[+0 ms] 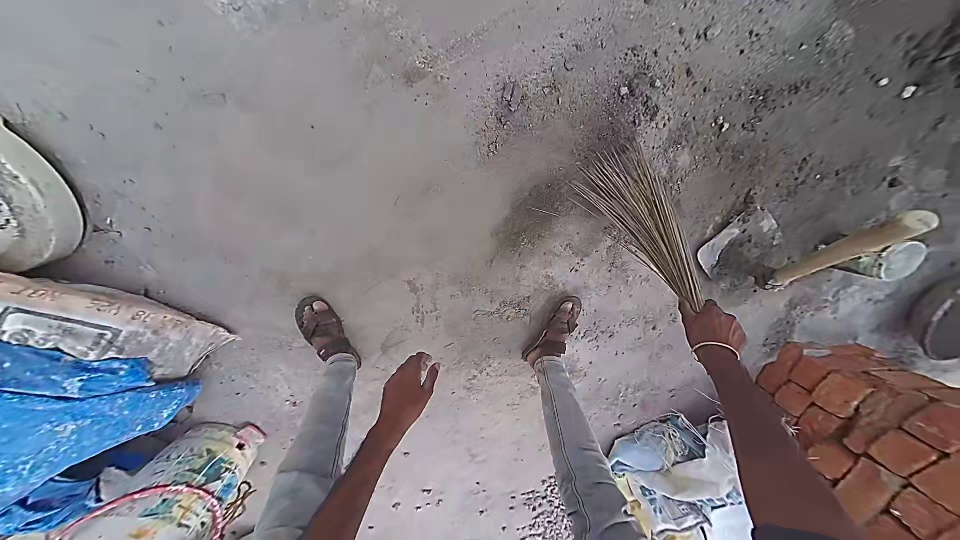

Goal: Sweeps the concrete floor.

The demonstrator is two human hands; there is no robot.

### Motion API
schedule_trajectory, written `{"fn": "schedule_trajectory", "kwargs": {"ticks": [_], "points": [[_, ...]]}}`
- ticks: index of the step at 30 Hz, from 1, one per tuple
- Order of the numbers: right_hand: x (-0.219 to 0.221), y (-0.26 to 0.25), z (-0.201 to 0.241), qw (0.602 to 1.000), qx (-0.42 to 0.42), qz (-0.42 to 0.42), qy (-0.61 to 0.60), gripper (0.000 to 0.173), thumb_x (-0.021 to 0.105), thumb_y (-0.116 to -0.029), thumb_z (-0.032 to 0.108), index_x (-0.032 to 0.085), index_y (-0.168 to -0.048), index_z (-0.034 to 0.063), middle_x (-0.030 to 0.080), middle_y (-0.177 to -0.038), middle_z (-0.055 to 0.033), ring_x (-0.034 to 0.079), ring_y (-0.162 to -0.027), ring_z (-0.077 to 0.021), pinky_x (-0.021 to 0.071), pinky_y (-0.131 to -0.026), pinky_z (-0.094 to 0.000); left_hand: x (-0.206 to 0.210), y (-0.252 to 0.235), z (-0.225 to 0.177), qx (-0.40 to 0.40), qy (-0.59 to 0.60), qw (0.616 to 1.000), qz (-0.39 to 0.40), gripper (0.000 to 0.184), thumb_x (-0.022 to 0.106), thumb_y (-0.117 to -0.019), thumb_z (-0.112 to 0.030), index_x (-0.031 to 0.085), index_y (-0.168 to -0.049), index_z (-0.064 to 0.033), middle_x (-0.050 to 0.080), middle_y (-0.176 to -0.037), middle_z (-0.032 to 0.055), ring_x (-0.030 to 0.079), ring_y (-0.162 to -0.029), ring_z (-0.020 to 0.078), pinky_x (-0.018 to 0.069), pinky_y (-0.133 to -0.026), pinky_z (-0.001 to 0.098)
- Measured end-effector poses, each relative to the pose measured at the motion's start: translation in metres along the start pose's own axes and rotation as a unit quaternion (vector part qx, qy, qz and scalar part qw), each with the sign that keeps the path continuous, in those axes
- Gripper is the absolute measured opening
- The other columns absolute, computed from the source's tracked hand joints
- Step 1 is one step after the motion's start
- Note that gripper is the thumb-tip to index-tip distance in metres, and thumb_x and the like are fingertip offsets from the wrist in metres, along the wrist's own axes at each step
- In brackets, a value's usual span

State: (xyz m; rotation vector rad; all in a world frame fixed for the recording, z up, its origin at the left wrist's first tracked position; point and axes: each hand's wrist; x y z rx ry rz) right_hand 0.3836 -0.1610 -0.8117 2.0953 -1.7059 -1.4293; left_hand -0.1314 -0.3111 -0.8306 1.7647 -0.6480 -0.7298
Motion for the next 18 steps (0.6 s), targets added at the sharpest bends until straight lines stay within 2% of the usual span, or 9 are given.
{"fn": "schedule_trajectory", "kwargs": {"ticks": [3,5,7,8,10,11,13,15,18], "points": [[-0.052,0.014,-0.022,0.991,0.052,-0.054,-0.111,0.067,0.04,-0.1091,0.053,0.056,-0.138,-0.0058,0.06,-0.135,-0.0341,0.056,-0.132,-0.048,0.0421,-0.107,-0.0633,0.002,0.0,-0.001,0.001,0.004,1.0,0.001,0.046,0.046,-0.1087,-0.036,0.06,-0.136,-0.0023,0.067,-0.128,0.0185,0.066,-0.118,0.0317,0.0496,-0.104,0.0517],[-0.07,0.046,-0.029,0.988,0.019,-0.094,-0.123,0.068,0.041,-0.1089,0.053,0.058,-0.133,-0.0079,0.063,-0.125,-0.0377,0.059,-0.124,-0.0527,0.0432,-0.103,-0.0669,0.003,0.001,-0.002,0.004,0.003,1.0,0.003,0.046,0.046,-0.1084,-0.037,0.06,-0.136,-0.0027,0.067,-0.127,0.0182,0.066,-0.118,0.032,0.0496,-0.103,0.0521],[-0.071,0.095,-0.01,0.989,-0.076,-0.097,-0.081,0.065,0.045,-0.1083,0.053,0.061,-0.123,-0.0082,0.066,-0.104,-0.0377,0.066,-0.105,-0.0558,0.0474,-0.088,-0.0699,0.006,0.0,-0.004,0.008,0.007,1.0,0.005,0.046,0.046,-0.1083,-0.036,0.06,-0.136,-0.0025,0.067,-0.127,0.0188,0.066,-0.119,0.0329,0.0495,-0.103,0.0529],[-0.064,0.126,0.007,0.988,-0.132,-0.069,-0.046,0.063,0.046,-0.108,0.052,0.062,-0.121,-0.0069,0.068,-0.097,-0.0348,0.068,-0.097,-0.0542,0.0498,-0.082,-0.0684,0.009,0.002,-0.002,0.007,0.007,1.0,0.01,0.046,0.045,-0.1084,-0.036,0.06,-0.136,-0.0024,0.067,-0.127,0.0191,0.066,-0.119,0.0332,0.0495,-0.103,0.0532],[-0.04,0.176,0.062,0.969,-0.246,0.012,0.035,0.058,0.047,-0.1077,0.052,0.062,-0.123,-0.0014,0.071,-0.097,-0.0266,0.072,-0.095,-0.046,0.0546,-0.079,-0.0605,0.011,0.0,0.001,0.009,0.007,1.0,0.012,0.046,0.045,-0.1085,-0.037,0.06,-0.135,-0.0024,0.067,-0.127,0.0186,0.066,-0.118,0.0333,0.0496,-0.102,0.0535],[-0.026,0.186,0.095,0.951,-0.294,0.053,0.08,0.058,0.046,-0.1078,0.052,0.06,-0.13,0.0008,0.071,-0.106,-0.0244,0.072,-0.101,-0.0432,0.0554,-0.084,-0.0581,0.011,-0.003,0.001,0.011,0.008,1.0,0.007,0.046,0.045,-0.1083,-0.037,0.06,-0.135,-0.0027,0.067,-0.126,0.018,0.066,-0.118,0.0328,0.0498,-0.102,0.0534],[-0.009,0.178,0.151,0.923,-0.335,0.102,0.157,0.059,0.044,-0.1084,0.051,0.054,-0.141,0.0027,0.068,-0.12,-0.0249,0.068,-0.113,-0.0422,0.0525,-0.095,-0.058,0.016,-0.003,0.005,0.008,0.013,1.0,0.002,0.046,0.045,-0.108,-0.038,0.061,-0.134,-0.0035,0.068,-0.126,0.0174,0.066,-0.117,0.0322,0.0503,-0.101,0.0531],[-0.03,0.132,0.175,0.935,-0.302,0.075,0.17,0.058,0.042,-0.1093,0.049,0.055,-0.137,0.0005,0.069,-0.12,-0.0265,0.067,-0.116,-0.0427,0.0517,-0.096,-0.0582,0.012,-0.003,0.008,0.004,0.019,1.0,-0.005,0.046,0.045,-0.1078,-0.038,0.062,-0.134,-0.004,0.068,-0.126,0.0172,0.066,-0.116,0.0322,0.0503,-0.101,0.0538],[-0.088,0.037,0.142,0.973,-0.183,-0.014,0.138,0.059,0.045,-0.1089,0.048,0.061,-0.125,-0.0063,0.066,-0.12,-0.0334,0.064,-0.119,-0.0491,0.0498,-0.095,-0.0644,0.009,0.002,0.01,-0.004,0.04,0.999,-0.011,0.045,0.046,-0.1077,-0.037,0.062,-0.133,-0.0039,0.067,-0.126,0.0178,0.066,-0.117,0.0331,0.0497,-0.101,0.0545]]}}
Point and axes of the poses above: each hand's wrist, its own y-axis away from the middle knuckle, its own x-axis out of the palm, z = x × y
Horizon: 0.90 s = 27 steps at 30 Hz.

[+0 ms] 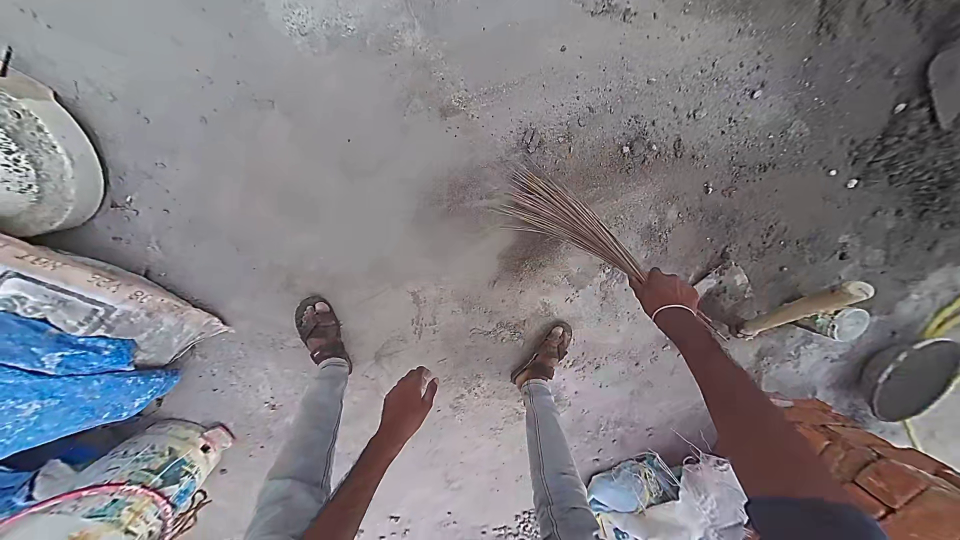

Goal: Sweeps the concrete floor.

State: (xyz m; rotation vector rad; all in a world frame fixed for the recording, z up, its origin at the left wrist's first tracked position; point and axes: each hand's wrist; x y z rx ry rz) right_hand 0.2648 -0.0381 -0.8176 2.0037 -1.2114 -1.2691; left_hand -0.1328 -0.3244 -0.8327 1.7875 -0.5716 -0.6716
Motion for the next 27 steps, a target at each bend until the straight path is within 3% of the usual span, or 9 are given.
{"fn": "schedule_trajectory", "kwargs": {"ticks": [3,8,11,13,15,17,19,23,27], "points": [[-0.034,-0.022,-0.089,0.99,0.133,-0.014,-0.051,0.064,0.048,-0.1077,0.048,0.059,-0.131,-0.011,0.059,-0.136,-0.0355,0.054,-0.134,-0.048,0.0423,-0.108,-0.0654,-0.003,0.006,-0.005,0.006,0.002,1.0,0.031,0.047,0.045,-0.1083,-0.038,0.06,-0.137,-0.004,0.066,-0.13,0.0178,0.064,-0.121,0.0328,0.0487,-0.103,0.0543],[-0.074,0.028,-0.124,0.951,0.229,-0.081,-0.19,0.066,0.049,-0.1075,0.044,0.048,-0.145,-0.0097,0.051,-0.147,-0.0338,0.048,-0.141,-0.0435,0.0378,-0.115,-0.0587,-0.018,0.01,-0.006,0.015,0.025,0.999,0.014,0.047,0.044,-0.1085,-0.037,0.06,-0.136,-0.0029,0.066,-0.129,0.0184,0.064,-0.121,0.0331,0.0488,-0.104,0.054],[-0.056,0.087,-0.073,0.954,0.196,-0.108,-0.2,0.07,0.045,-0.108,0.052,0.053,-0.138,-0.0105,0.057,-0.137,-0.0362,0.054,-0.134,-0.0474,0.0404,-0.111,-0.0612,-0.018,0.011,-0.004,0.019,0.03,0.999,0.02,0.047,0.045,-0.108,-0.038,0.059,-0.137,-0.0036,0.066,-0.13,0.0178,0.064,-0.121,0.0328,0.0492,-0.103,0.0541],[-0.032,0.131,0.001,0.983,0.088,-0.076,-0.145,0.066,0.044,-0.1075,0.056,0.062,-0.124,-0.0053,0.067,-0.116,-0.0332,0.065,-0.116,-0.0484,0.0479,-0.097,-0.0644,-0.018,0.011,-0.003,0.019,0.032,0.999,0.031,0.048,0.045,-0.1081,-0.039,0.059,-0.138,-0.0039,0.065,-0.132,0.0179,0.063,-0.123,0.033,0.0484,-0.105,0.054],[-0.003,0.163,0.09,0.996,-0.048,-0.007,-0.076,0.059,0.043,-0.1077,0.056,0.063,-0.124,0.0026,0.072,-0.105,-0.0242,0.071,-0.104,-0.0417,0.0542,-0.087,-0.0587,-0.018,0.012,0.001,0.019,0.03,0.999,0.024,0.048,0.045,-0.1079,-0.04,0.06,-0.137,-0.0047,0.065,-0.131,0.0176,0.064,-0.122,0.0331,0.0486,-0.104,0.0538],[0.019,0.16,0.157,0.987,-0.156,0.048,0.008,0.059,0.04,-0.108,0.056,0.06,-0.13,0.0053,0.073,-0.109,-0.0198,0.072,-0.106,-0.0372,0.0559,-0.088,-0.0547,-0.019,0.01,-0.001,0.021,0.027,0.999,0.013,0.048,0.045,-0.108,-0.039,0.06,-0.137,-0.0041,0.065,-0.131,0.0184,0.063,-0.122,0.0337,0.0485,-0.104,0.0542],[0.016,0.125,0.175,0.981,-0.174,0.067,0.047,0.059,0.039,-0.1089,0.053,0.058,-0.133,0.002,0.07,-0.118,-0.0229,0.068,-0.115,-0.0389,0.0534,-0.094,-0.0559,-0.019,0.01,0.001,0.018,0.025,1.0,0.005,0.047,0.045,-0.1081,-0.037,0.06,-0.136,-0.0031,0.065,-0.13,0.0191,0.064,-0.121,0.0343,0.0488,-0.103,0.054],[-0.026,0.014,0.067,1.0,-0.003,-0.004,0.02,0.061,0.045,-0.1075,0.052,0.064,-0.125,-0.004,0.067,-0.125,-0.0296,0.064,-0.123,-0.0443,0.0491,-0.098,-0.0626,-0.012,0.014,-0.001,0.013,0.021,0.999,0.024,0.047,0.044,-0.1085,-0.037,0.059,-0.137,-0.0027,0.064,-0.132,0.0193,0.063,-0.122,0.0346,0.0478,-0.104,0.0543],[-0.049,-0.022,-0.066,0.983,0.155,-0.026,-0.098,0.066,0.047,-0.1076,0.049,0.053,-0.142,-0.0082,0.054,-0.145,-0.032,0.05,-0.14,-0.0426,0.0395,-0.113,-0.0598,-0.015,0.016,-0.008,0.016,0.016,0.999,0.035,0.048,0.043,-0.1087,-0.038,0.058,-0.139,-0.0041,0.063,-0.134,0.0187,0.062,-0.125,0.0343,0.0474,-0.105,0.0542]]}}
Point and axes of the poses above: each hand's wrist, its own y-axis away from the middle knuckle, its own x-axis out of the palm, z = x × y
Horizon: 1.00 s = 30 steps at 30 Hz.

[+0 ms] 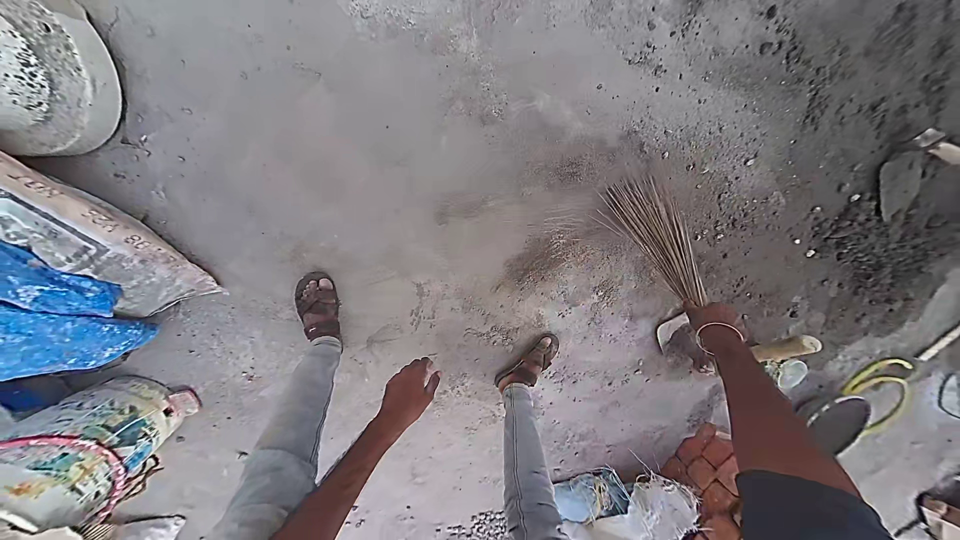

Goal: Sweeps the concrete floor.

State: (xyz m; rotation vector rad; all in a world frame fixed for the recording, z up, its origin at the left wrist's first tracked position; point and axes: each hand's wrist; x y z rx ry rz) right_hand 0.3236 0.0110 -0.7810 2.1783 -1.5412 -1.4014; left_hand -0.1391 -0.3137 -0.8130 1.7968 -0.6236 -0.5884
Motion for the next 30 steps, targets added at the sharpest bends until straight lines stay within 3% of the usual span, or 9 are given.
{"fn": "schedule_trajectory", "kwargs": {"ticks": [5,8,10,12,16,20,23,27,30], "points": [[0.003,0.03,-0.063,0.99,0.063,-0.046,-0.116,0.067,0.049,-0.1081,0.046,0.049,-0.144,-0.0107,0.051,-0.146,-0.0353,0.049,-0.14,-0.045,0.0381,-0.114,-0.0597,-0.007,0.001,0.001,0.0,0.011,1.0,-0.002,0.048,0.044,-0.1084,-0.038,0.058,-0.138,-0.0035,0.063,-0.134,0.0189,0.061,-0.125,0.0343,0.0471,-0.105,0.0538],[0.043,0.12,-0.019,0.993,-0.028,-0.049,-0.103,0.069,0.045,-0.1077,0.055,0.062,-0.125,-0.01,0.063,-0.122,-0.0372,0.061,-0.121,-0.051,0.0452,-0.101,-0.066,-0.004,0.001,0.001,-0.003,0.009,1.0,0.01,0.049,0.043,-0.1085,-0.039,0.058,-0.139,-0.0037,0.063,-0.134,0.0188,0.061,-0.125,0.0343,0.047,-0.105,0.0539],[0.093,0.186,0.033,0.985,-0.123,-0.006,-0.121,0.063,0.046,-0.1074,0.055,0.067,-0.113,-0.0044,0.069,-0.098,-0.0299,0.069,-0.097,-0.0471,0.0509,-0.084,-0.064,-0.004,-0.003,0.001,-0.003,0.007,1.0,0.001,0.048,0.044,-0.1083,-0.039,0.059,-0.137,-0.0034,0.064,-0.132,0.0187,0.062,-0.123,0.0341,0.0478,-0.104,0.0539],[0.143,0.221,0.085,0.971,-0.225,0.063,-0.053,0.061,0.044,-0.1066,0.058,0.066,-0.12,0.0031,0.073,-0.097,-0.0219,0.072,-0.096,-0.0397,0.0557,-0.083,-0.0581,-0.003,-0.008,0.002,-0.004,0.008,1.0,-0.008,0.048,0.044,-0.1083,-0.039,0.059,-0.137,-0.0038,0.065,-0.131,0.0178,0.064,-0.122,0.033,0.0484,-0.104,0.0529],[0.137,0.163,0.131,0.954,-0.26,0.1,0.112,0.066,0.038,-0.1071,0.06,0.06,-0.132,0.0032,0.071,-0.117,-0.0233,0.069,-0.114,-0.04,0.0536,-0.093,-0.058,0.006,-0.01,0.009,-0.013,0.0,1.0,-0.012,0.047,0.045,-0.1078,-0.039,0.06,-0.135,-0.0043,0.066,-0.128,0.0178,0.065,-0.119,0.0331,0.0492,-0.102,0.0534],[0.052,0.027,0.052,0.997,-0.066,0.027,0.018,0.07,0.043,-0.1073,0.056,0.06,-0.131,-0.0076,0.062,-0.134,-0.0321,0.058,-0.132,-0.0443,0.0448,-0.106,-0.0612,0.012,-0.005,0.009,-0.006,-0.006,1.0,0.0,0.048,0.044,-0.1084,-0.039,0.059,-0.137,-0.0028,0.065,-0.131,0.0189,0.064,-0.121,0.0338,0.048,-0.104,0.0537],[0.014,-0.012,0.002,0.987,0.037,-0.007,-0.155,0.069,0.047,-0.1081,0.048,0.049,-0.143,-0.0107,0.054,-0.143,-0.0323,0.054,-0.136,-0.0401,0.0416,-0.113,-0.0546,0.01,-0.007,0.003,0.008,-0.006,1.0,-0.007,0.049,0.044,-0.1086,-0.038,0.058,-0.139,-0.003,0.064,-0.134,0.0192,0.063,-0.123,0.0339,0.0476,-0.105,0.0535],[0.016,0.052,-0.001,0.976,0.026,-0.018,-0.217,0.067,0.042,-0.1089,0.052,0.058,-0.133,-0.009,0.062,-0.13,-0.0321,0.062,-0.123,-0.0429,0.0463,-0.104,-0.0588,0.003,-0.011,0.003,0.005,-0.002,1.0,-0.016,0.049,0.043,-0.1083,-0.039,0.059,-0.138,-0.0036,0.064,-0.133,0.0182,0.063,-0.123,0.033,0.0483,-0.105,0.053],[0.063,0.155,0.063,0.98,-0.116,0.034,-0.157,0.066,0.042,-0.1077,0.057,0.066,-0.115,-0.003,0.069,-0.103,-0.0273,0.068,-0.101,-0.0423,0.0504,-0.088,-0.0612,0.001,-0.009,0.005,-0.005,0.004,1.0,-0.006,0.049,0.044,-0.1082,-0.039,0.059,-0.138,-0.0035,0.064,-0.133,0.0181,0.063,-0.123,0.0334,0.0481,-0.105,0.0535]]}}
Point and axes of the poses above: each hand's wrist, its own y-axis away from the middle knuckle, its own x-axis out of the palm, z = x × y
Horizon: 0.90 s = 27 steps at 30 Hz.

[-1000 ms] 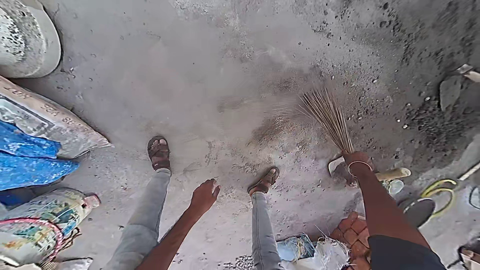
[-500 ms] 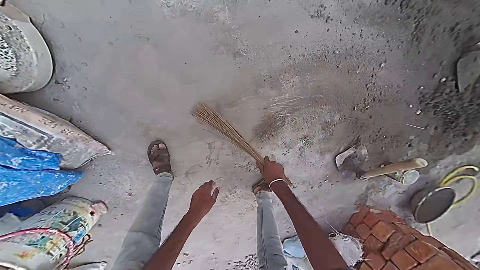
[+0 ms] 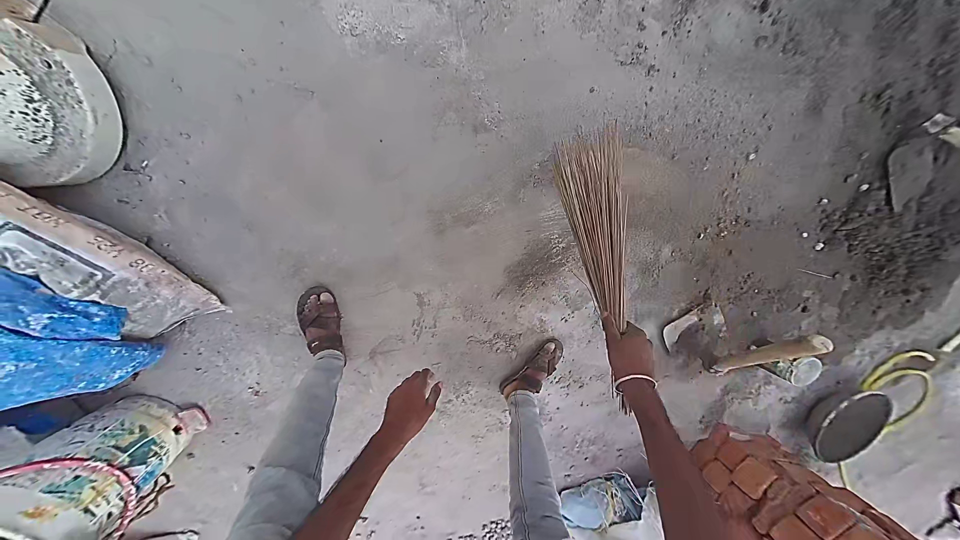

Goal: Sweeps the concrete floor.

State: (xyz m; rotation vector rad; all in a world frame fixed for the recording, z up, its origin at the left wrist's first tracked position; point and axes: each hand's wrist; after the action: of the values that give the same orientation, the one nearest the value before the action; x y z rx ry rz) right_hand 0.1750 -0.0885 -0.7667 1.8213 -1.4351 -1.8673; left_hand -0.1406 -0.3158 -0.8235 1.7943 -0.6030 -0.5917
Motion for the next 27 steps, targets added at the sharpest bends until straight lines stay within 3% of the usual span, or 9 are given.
{"fn": "schedule_trajectory", "kwargs": {"ticks": [4,10,13,15,17,19,23,25,27], "points": [[0.077,-0.003,0.057,0.968,-0.121,0.115,0.19,0.069,0.036,-0.1054,0.065,0.063,-0.124,0.0041,0.072,-0.111,-0.021,0.071,-0.109,-0.0377,0.0551,-0.09,-0.0573,0.003,-0.003,0.001,-0.002,-0.009,1.0,0.004,0.049,0.043,-0.1083,-0.041,0.059,-0.138,-0.0048,0.065,-0.132,0.0174,0.063,-0.122,0.0327,0.0488,-0.104,0.0527],[-0.016,-0.138,-0.043,0.992,0.104,0.0,0.068,0.072,0.041,-0.1076,0.058,0.058,-0.136,-0.0064,0.06,-0.138,-0.0297,0.058,-0.133,-0.04,0.0446,-0.109,-0.0581,0.0,0.003,-0.001,0.001,0.002,1.0,0.012,0.048,0.044,-0.108,-0.039,0.059,-0.138,-0.0051,0.065,-0.132,0.0174,0.062,-0.123,0.0329,0.0477,-0.104,0.053],[-0.04,-0.121,-0.04,0.959,0.169,-0.071,-0.215,0.061,0.041,-0.1102,0.049,0.056,-0.136,-0.0034,0.062,-0.119,-0.0208,0.063,-0.098,-0.025,0.0523,-0.088,-0.0438,-0.005,0.006,-0.004,0.008,0.014,1.0,0.009,0.049,0.044,-0.1081,-0.039,0.059,-0.138,-0.0034,0.064,-0.133,0.0188,0.061,-0.125,0.0342,0.0469,-0.105,0.0539],[-0.035,-0.093,-0.018,0.943,0.149,-0.09,-0.284,0.058,0.039,-0.1104,0.051,0.059,-0.126,-0.0019,0.06,-0.099,-0.0145,0.059,-0.076,-0.0202,0.0521,-0.073,-0.0409,-0.01,0.003,-0.004,0.01,0.024,1.0,-0.002,0.049,0.044,-0.1079,-0.039,0.059,-0.138,-0.0032,0.064,-0.133,0.0189,0.061,-0.125,0.0341,0.0474,-0.105,0.0538],[-0.006,-0.051,0.008,0.974,0.061,-0.073,-0.207,0.06,0.043,-0.1096,0.052,0.065,-0.11,-0.0045,0.062,-0.086,-0.0157,0.061,-0.071,-0.024,0.052,-0.07,-0.045,-0.01,0.004,-0.005,0.009,0.032,0.999,0.003,0.049,0.044,-0.108,-0.039,0.059,-0.138,-0.0036,0.064,-0.133,0.0188,0.061,-0.125,0.0341,0.0474,-0.105,0.0536],[0.037,0.002,0.061,0.995,-0.076,-0.008,-0.062,0.06,0.047,-0.1076,0.053,0.067,-0.106,-0.0033,0.068,-0.088,-0.0219,0.068,-0.084,-0.0365,0.0518,-0.078,-0.0565,-0.013,0.004,-0.004,0.004,0.035,0.999,0.008,0.05,0.043,-0.1083,-0.04,0.058,-0.139,-0.0037,0.064,-0.134,0.019,0.061,-0.126,0.034,0.0468,-0.106,0.0527],[0.112,0.039,0.158,0.916,-0.265,0.166,0.251,0.068,0.035,-0.1071,0.062,0.061,-0.128,0.0025,0.072,-0.113,-0.0218,0.07,-0.112,-0.0387,0.0539,-0.093,-0.0571,-0.017,0.005,-0.002,-0.002,0.031,1.0,0.0,0.049,0.044,-0.1084,-0.039,0.058,-0.139,-0.0034,0.064,-0.132,0.019,0.062,-0.124,0.0344,0.0476,-0.105,0.053],[0.112,-0.004,0.144,0.921,-0.216,0.166,0.277,0.069,0.036,-0.1072,0.061,0.061,-0.13,0.001,0.069,-0.122,-0.0241,0.066,-0.119,-0.04,0.0519,-0.097,-0.0583,-0.016,0.004,0.0,0.0,0.032,0.999,-0.01,0.047,0.045,-0.108,-0.038,0.06,-0.136,-0.0037,0.065,-0.13,0.0184,0.064,-0.121,0.0337,0.049,-0.103,0.0525],[0.09,-0.058,0.075,0.965,-0.086,0.103,0.226,0.07,0.037,-0.1062,0.063,0.063,-0.129,0.0018,0.069,-0.125,-0.0247,0.066,-0.121,-0.0394,0.0515,-0.098,-0.0583,-0.018,0.004,0.002,-0.004,0.035,0.999,-0.002,0.047,0.044,-0.1082,-0.038,0.06,-0.137,-0.0042,0.065,-0.13,0.0177,0.064,-0.12,0.0331,0.0488,-0.103,0.0521]]}}
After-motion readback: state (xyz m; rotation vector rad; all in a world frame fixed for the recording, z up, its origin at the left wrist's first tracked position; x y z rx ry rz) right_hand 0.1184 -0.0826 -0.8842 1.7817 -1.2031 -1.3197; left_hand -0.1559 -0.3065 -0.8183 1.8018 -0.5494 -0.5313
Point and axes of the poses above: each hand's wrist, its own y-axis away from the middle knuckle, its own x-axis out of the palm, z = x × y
